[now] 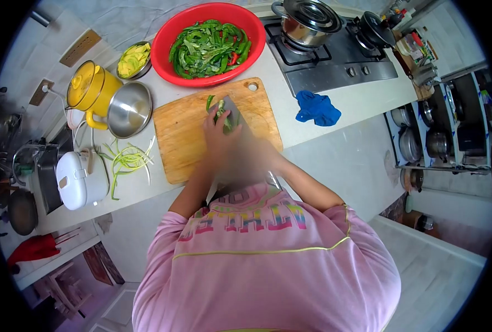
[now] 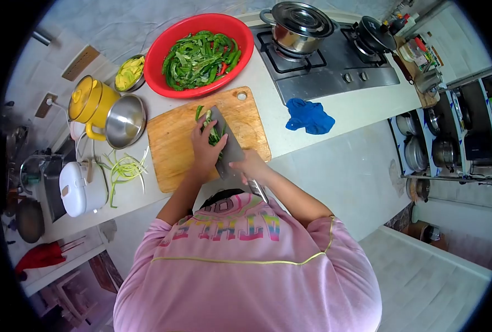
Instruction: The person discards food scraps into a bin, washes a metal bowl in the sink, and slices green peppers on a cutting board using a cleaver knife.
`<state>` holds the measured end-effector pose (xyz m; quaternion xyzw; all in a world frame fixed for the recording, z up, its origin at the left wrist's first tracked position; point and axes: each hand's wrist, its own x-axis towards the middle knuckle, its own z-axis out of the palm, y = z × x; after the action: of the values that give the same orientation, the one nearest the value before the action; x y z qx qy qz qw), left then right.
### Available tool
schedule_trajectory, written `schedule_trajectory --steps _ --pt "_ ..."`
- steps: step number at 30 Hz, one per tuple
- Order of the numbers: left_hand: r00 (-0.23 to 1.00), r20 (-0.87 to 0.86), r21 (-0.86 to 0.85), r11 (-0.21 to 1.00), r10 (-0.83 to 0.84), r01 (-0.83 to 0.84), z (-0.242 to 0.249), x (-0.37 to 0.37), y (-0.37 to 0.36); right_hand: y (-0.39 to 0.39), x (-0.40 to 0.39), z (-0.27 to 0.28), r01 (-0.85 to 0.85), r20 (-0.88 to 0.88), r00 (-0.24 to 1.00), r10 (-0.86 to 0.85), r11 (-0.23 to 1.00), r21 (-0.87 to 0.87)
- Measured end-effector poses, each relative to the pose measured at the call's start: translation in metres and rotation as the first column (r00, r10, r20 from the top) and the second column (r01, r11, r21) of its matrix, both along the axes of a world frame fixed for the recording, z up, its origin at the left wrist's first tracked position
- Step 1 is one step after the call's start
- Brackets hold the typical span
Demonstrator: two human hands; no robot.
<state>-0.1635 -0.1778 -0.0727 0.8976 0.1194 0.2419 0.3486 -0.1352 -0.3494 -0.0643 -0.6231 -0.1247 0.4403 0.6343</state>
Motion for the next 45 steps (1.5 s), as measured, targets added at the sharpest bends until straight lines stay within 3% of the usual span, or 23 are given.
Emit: schedule_trajectory --steps 5,8,11,18,20,21,23,24,25,26,30,31,34,37,40,45 --pt "0.998 -0.054 -0.065 0.997 -0.04 0.037 0.022 -0.009 -0.012 -0.017 0.004 0.038 0.024 -0.256 0.966 -0.028 1.0 -0.017" --pt "0.997 -0.044 -0.036 0.997 -0.063 0.062 0.045 -0.008 -0.019 -0.022 0.007 0.074 -0.056 -0.192 0.981 0.032 0.991 -0.119" --pt "0.995 0.053 0.008 0.996 -0.087 0.087 0.071 0.004 -0.019 -0.024 0.017 0.098 -0.099 -0.168 0.982 0.082 0.99 -0.096" --pt "0.943 0.239 0.164 0.967 -0.231 0.195 0.131 0.127 0.07 0.052 0.106 0.133 0.067 0.184 0.981 -0.06 0.997 -0.033" --pt "0.958 0.205 0.353 0.928 -0.2 0.118 0.121 0.167 0.11 0.075 0.141 0.137 0.084 0.402 0.915 -0.037 0.991 -0.102" --pt "0.99 0.105 0.47 0.882 -0.095 0.035 0.112 0.172 0.125 0.078 0.149 0.137 0.115 0.423 0.905 -0.053 0.986 -0.123" --pt "0.994 0.074 0.388 0.916 0.079 -0.102 0.102 0.172 0.135 0.077 0.164 0.135 0.177 0.47 0.879 -0.08 0.97 -0.165" --pt "0.985 0.046 0.344 0.923 0.164 -0.17 0.097 0.167 0.138 0.071 0.166 0.132 0.175 0.424 0.9 -0.102 0.975 -0.136" --pt "0.977 0.178 0.368 0.913 0.117 -0.177 0.101 0.154 0.138 0.06 0.166 0.129 0.175 0.377 0.918 -0.123 0.979 -0.108" --pt "0.978 0.172 0.324 0.931 0.119 -0.17 0.102 0.14 0.133 0.051 0.164 0.126 0.175 0.327 0.935 -0.139 0.981 -0.083" --pt "0.999 0.003 0.105 0.994 0.037 -0.037 0.068 0.076 0.089 0.018 0.136 0.121 0.259 0.134 0.955 -0.264 0.965 0.05" --pt "0.999 -0.041 0.128 0.992 -0.001 0.006 0.052 0.066 0.081 0.008 0.128 0.119 0.273 0.086 0.957 -0.277 0.96 0.057" --pt "0.999 0.041 0.29 0.957 -0.007 -0.005 0.021 0.052 0.065 -0.025 0.104 0.09 0.324 -0.031 0.946 -0.323 0.945 0.041" --pt "0.999 -0.005 0.319 0.947 -0.038 0.037 -0.003 0.056 0.078 -0.054 0.081 0.069 0.283 -0.16 0.947 -0.278 0.959 0.007" --pt "0.997 -0.049 0.089 0.994 -0.063 0.067 0.013 0.058 0.076 -0.068 0.058 0.046 0.32 -0.306 0.901 -0.306 0.948 -0.006" --pt "0.996 -0.083 0.125 0.992 0.031 -0.02 0.005 0.078 0.084 -0.055 0.043 0.02 0.378 -0.392 0.855 -0.34 0.925 0.023"
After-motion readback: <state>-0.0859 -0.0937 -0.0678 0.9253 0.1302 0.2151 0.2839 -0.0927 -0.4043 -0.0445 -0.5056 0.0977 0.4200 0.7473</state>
